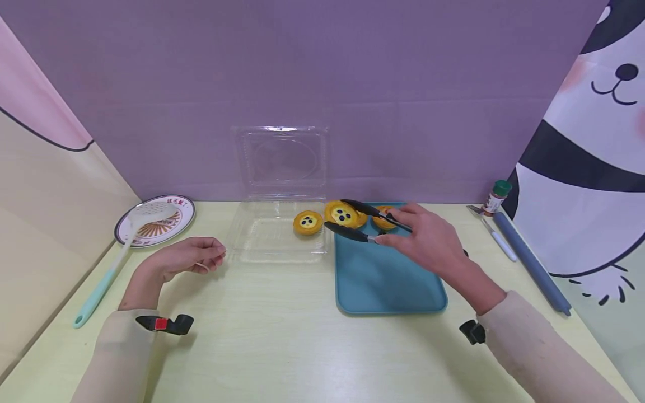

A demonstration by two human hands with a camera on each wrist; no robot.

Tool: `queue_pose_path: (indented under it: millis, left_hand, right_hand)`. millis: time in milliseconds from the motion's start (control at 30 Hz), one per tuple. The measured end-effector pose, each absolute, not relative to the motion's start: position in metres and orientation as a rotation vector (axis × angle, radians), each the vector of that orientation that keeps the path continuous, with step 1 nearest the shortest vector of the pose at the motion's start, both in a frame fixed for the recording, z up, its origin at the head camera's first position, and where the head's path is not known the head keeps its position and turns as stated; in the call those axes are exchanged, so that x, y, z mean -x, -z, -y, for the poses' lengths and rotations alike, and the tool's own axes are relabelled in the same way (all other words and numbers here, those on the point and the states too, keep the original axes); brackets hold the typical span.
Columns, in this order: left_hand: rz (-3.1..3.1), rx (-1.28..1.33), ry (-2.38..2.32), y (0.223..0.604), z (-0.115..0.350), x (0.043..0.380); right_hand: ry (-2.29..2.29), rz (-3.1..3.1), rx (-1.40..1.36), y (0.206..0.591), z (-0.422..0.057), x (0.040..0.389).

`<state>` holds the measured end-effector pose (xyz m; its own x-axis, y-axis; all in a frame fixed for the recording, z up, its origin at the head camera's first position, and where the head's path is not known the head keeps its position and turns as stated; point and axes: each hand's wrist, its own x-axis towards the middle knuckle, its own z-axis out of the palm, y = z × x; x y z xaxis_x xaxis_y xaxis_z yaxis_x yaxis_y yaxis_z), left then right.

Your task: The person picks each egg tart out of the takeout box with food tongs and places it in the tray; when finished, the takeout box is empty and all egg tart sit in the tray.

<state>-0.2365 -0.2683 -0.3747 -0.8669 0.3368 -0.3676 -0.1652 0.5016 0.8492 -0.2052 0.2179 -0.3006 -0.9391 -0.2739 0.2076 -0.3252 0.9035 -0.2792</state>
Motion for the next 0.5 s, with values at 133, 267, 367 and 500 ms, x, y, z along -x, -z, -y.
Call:
queue_pose_path:
  millis: [133,267,367,500]
  left_hand:
    - [-2.254,-0.140,-1.348,0.374,0.268,0.236]
    - [-2.257,-0.140,-1.344,0.374,0.268,0.236]
    - [-2.259,-0.139,-1.339,0.373,0.268,0.235]
    - [-2.261,-0.138,-1.334,0.372,0.267,0.235]
  right_hand:
    - [-0.466,2.899,-0.468,0.304,-0.222,0.203]
    - [-0.469,2.890,-0.463,0.307,-0.227,0.201]
    - [-0.461,2.885,-0.461,0.310,-0.231,0.200]
    - [-0.443,2.877,-0.462,0.313,-0.237,0.198]
